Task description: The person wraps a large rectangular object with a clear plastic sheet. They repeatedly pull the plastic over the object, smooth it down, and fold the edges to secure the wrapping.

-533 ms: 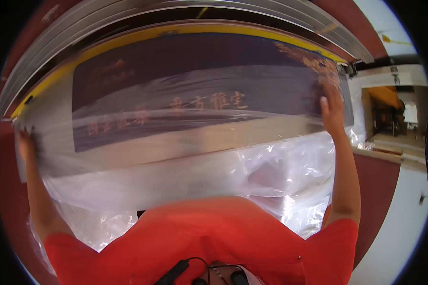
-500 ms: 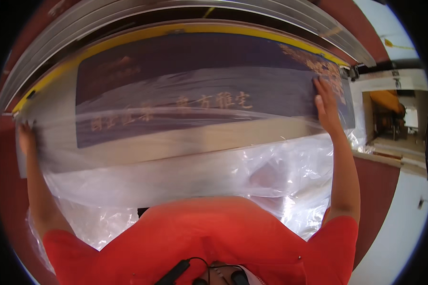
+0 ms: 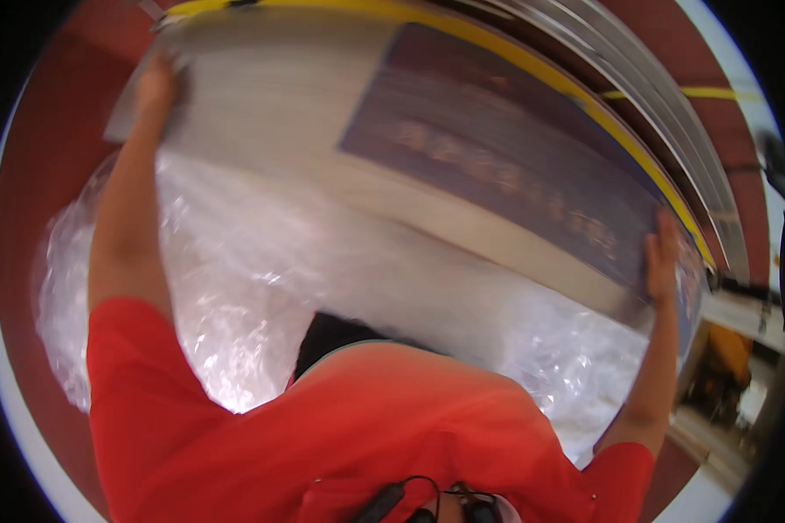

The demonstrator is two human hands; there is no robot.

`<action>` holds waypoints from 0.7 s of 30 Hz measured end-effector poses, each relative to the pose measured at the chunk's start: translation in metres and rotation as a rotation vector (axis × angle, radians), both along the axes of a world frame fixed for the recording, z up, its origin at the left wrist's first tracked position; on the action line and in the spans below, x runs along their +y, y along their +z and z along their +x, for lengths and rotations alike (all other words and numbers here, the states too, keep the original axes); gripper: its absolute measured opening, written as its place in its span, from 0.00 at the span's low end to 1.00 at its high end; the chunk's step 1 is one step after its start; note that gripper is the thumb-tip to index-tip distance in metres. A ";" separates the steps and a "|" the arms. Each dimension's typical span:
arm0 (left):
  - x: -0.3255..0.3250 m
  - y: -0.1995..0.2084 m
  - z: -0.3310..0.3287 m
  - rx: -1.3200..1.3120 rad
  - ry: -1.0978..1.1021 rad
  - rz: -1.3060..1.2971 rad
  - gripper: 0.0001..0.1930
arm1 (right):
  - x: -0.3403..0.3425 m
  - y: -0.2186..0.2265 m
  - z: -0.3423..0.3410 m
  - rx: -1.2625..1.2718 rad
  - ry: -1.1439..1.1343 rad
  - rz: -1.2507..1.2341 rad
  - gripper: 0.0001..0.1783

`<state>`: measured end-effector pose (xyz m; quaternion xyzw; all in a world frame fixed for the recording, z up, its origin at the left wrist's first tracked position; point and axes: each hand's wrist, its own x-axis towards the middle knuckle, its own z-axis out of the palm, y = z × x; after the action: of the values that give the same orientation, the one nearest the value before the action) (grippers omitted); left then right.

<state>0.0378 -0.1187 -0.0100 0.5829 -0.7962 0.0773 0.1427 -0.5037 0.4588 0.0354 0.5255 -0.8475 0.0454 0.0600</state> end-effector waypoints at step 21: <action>0.013 0.009 -0.012 0.378 -0.054 0.032 0.15 | -0.315 -0.029 0.426 -0.862 0.839 0.646 0.17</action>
<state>0.0262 -0.1055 -0.0009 0.5676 -0.7717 -0.0499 0.2825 -0.0775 0.1434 0.0066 0.7361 -0.4910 0.0149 -0.4656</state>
